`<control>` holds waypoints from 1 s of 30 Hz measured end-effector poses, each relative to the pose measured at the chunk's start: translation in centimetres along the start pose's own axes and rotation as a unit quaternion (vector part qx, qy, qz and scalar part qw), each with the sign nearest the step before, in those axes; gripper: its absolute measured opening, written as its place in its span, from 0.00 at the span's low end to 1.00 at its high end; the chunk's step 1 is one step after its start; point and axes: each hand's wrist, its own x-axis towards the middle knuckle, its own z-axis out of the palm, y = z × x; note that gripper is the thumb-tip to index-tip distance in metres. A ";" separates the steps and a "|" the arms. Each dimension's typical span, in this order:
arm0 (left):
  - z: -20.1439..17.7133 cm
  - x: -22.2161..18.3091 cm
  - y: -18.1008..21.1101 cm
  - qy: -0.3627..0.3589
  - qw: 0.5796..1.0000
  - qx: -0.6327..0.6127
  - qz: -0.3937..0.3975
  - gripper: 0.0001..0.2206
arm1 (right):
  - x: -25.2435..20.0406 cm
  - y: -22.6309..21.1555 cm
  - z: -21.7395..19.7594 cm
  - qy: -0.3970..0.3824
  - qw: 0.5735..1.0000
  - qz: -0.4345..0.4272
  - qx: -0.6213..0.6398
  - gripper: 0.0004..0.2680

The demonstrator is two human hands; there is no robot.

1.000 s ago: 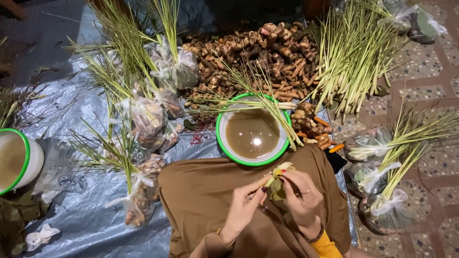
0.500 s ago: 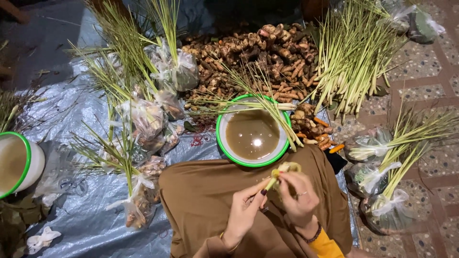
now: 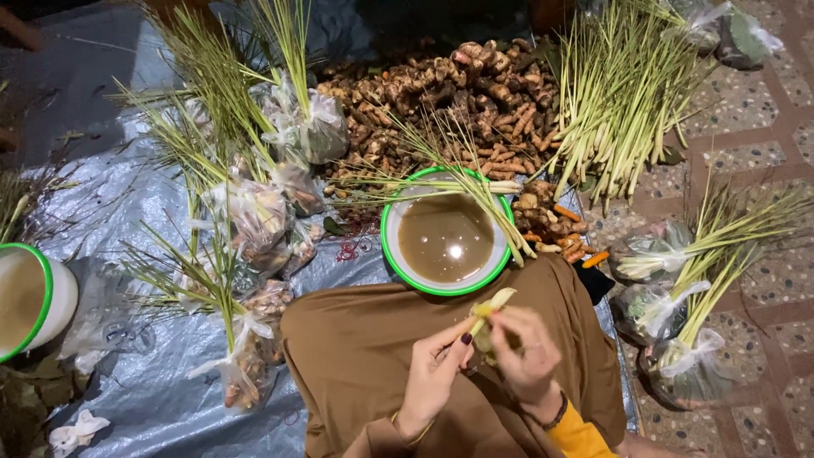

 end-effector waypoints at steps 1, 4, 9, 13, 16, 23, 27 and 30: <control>0.3 -0.1 0.5 0.001 1.000 -0.001 0.000 0.16 | 0.8 -0.7 -0.3 -0.001 1.000 0.000 0.000 0.08; 0.4 0.0 0.9 -0.012 1.000 0.013 -0.003 0.17 | 2.0 -2.2 -0.5 0.022 0.997 0.065 -0.044 0.09; 0.0 0.2 0.1 0.005 1.000 -0.017 -0.005 0.15 | 1.4 -3.0 -0.3 -0.023 0.999 0.035 -0.012 0.10; 0.7 0.1 1.6 -0.008 1.000 0.007 -0.014 0.17 | 3.1 -2.5 -0.5 0.028 0.995 0.078 -0.057 0.09; 0.4 0.5 1.3 0.012 1.000 0.010 -0.025 0.17 | 2.4 -3.0 0.2 0.017 0.999 0.046 -0.023 0.09; 0.9 0.1 2.1 0.008 1.000 0.019 -0.016 0.17 | 2.1 -1.3 0.3 0.038 0.998 0.031 -0.026 0.10; 0.2 -0.2 1.0 0.029 1.000 -0.009 0.008 0.14 | 1.1 -4.6 0.2 -0.013 0.997 0.070 -0.002 0.10; 0.6 -0.1 1.8 0.018 1.000 0.007 0.008 0.16 | 2.0 -4.1 0.2 -0.017 0.997 0.044 0.058 0.12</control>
